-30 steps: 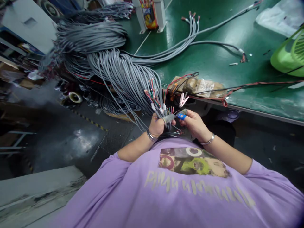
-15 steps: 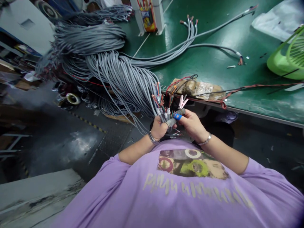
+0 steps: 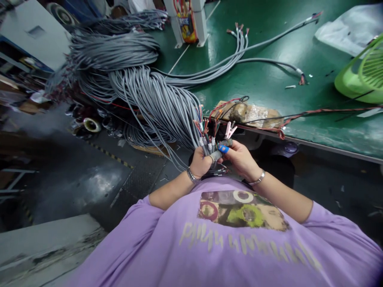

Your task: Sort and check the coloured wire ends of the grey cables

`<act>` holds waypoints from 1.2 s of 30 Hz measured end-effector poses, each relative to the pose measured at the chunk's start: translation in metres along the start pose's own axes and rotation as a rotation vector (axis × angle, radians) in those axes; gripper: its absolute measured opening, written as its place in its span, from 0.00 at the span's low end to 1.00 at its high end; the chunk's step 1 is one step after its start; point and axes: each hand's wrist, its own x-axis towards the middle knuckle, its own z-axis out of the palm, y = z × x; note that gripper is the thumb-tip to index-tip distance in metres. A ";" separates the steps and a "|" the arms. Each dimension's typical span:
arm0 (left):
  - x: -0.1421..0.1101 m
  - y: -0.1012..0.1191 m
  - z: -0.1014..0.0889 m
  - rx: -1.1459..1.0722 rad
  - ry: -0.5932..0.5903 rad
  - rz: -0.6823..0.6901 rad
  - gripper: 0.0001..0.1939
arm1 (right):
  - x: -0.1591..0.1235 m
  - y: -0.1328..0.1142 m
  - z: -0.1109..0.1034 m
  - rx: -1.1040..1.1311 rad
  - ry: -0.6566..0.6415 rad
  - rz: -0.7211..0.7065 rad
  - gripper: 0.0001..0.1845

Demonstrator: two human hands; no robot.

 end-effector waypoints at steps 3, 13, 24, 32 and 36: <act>0.000 0.002 0.001 0.001 0.004 -0.006 0.17 | 0.000 -0.001 0.002 0.004 0.025 -0.007 0.24; 0.003 -0.008 0.004 -0.106 0.082 0.007 0.19 | -0.002 0.004 0.005 0.077 0.012 -0.015 0.23; 0.004 -0.009 0.003 -0.091 0.110 -0.010 0.19 | -0.007 0.005 0.001 0.059 0.070 -0.025 0.22; 0.003 0.002 0.009 -0.161 0.189 -0.051 0.19 | -0.010 0.004 0.000 0.082 0.066 -0.006 0.22; 0.003 0.006 0.011 -0.203 0.201 -0.036 0.17 | -0.011 0.005 -0.003 0.005 0.044 -0.049 0.20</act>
